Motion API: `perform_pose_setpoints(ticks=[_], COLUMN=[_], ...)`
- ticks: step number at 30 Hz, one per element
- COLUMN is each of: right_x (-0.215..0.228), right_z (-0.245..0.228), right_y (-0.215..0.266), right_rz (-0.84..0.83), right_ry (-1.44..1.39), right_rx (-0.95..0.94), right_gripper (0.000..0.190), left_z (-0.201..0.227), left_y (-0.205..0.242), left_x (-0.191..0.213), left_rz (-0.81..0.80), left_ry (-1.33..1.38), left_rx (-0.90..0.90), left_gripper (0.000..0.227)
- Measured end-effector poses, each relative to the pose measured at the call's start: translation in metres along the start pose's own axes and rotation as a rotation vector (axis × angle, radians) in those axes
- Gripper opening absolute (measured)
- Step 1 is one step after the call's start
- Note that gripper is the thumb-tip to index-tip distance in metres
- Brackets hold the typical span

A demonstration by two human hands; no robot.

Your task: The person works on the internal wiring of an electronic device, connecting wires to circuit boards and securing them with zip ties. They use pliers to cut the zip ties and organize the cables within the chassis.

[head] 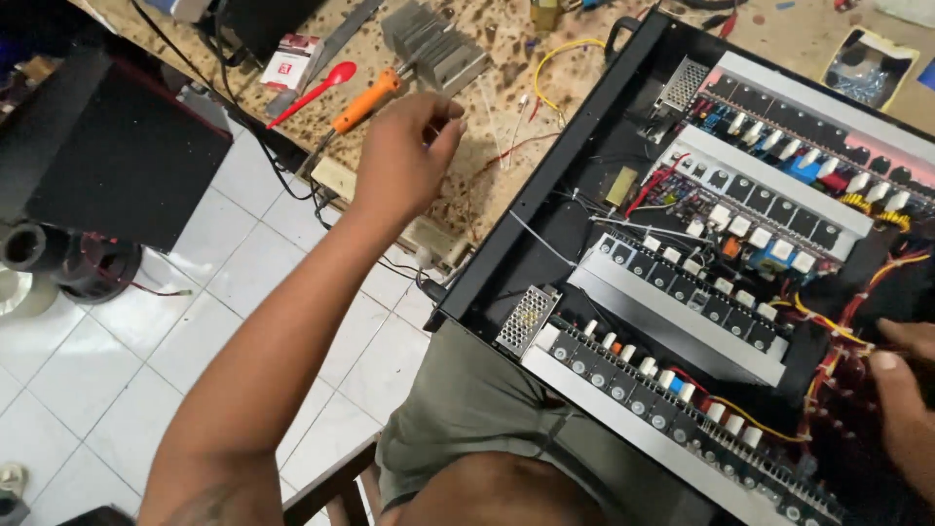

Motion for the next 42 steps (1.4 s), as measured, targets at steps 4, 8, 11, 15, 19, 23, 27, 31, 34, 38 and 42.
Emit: perform_pose_setpoints(ticks=[4,8,11,15,19,23,27,31,34,38,42], right_x=[0.006,0.040,0.044,0.049,0.045,0.039,0.041,0.042,0.041,0.047,0.060], right_z=[-0.020,-0.077,-0.079,-0.089,-0.078,-0.075,-0.071,-0.070,-0.065,-0.069,-0.097], right_y=[-0.009,-0.045,-0.053,-0.066,-0.065,-0.062,-0.064,-0.058,-0.047,-0.049,-0.086], right_rz=[-0.020,-0.057,-0.152,-0.117,-0.148,-0.188,-0.207,-0.206,-0.222,-0.215,-0.221], right_ry=[-0.065,0.223,0.325,0.168,0.123,0.104,0.056,0.039,0.068,0.081,-0.144], right_rx=[-0.163,0.070,-0.019,-0.066,-0.125,-0.076,-0.098,-0.123,-0.116,-0.070,-0.147], right_gripper=[0.032,0.021,0.027,0.026,0.029,0.032,0.030,0.034,0.033,0.032,0.032], left_z=[-0.035,-0.055,-0.051,-0.040,-0.037,-0.042,-0.023,0.029,0.068,0.084,0.125], left_y=[-0.075,-0.121,-0.124,-0.115,-0.108,-0.104,-0.111,-0.100,-0.080,-0.054,-0.015], left_x=[-0.074,-0.133,-0.136,-0.121,-0.123,-0.125,-0.110,-0.079,-0.050,-0.026,-0.024], left_rz=[-0.144,-0.232,-0.388,-0.520,-0.543,-0.501,-0.313,-0.206,-0.169,-0.215,-0.456], left_ry=[-0.317,-0.724,-0.779,-0.767,-0.776,-0.758,-0.352,-0.095,0.213,0.594,0.866], left_rx=[0.105,0.191,0.377,0.564,0.646,0.545,0.272,0.042,-0.163,0.086,0.222], left_gripper=[0.018,0.043,0.048,0.042,0.035,0.030,0.008,0.007,0.021,0.013,0.018])
Point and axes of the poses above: each hand's wrist, its own y-axis away from the middle knuckle, its own x-axis out of the back of the hand, z = x × y, the point moved 7 cm from there along -y, towards the middle knuckle, and after that the axes turned 15 degrees about x, right-handed, at the moved point
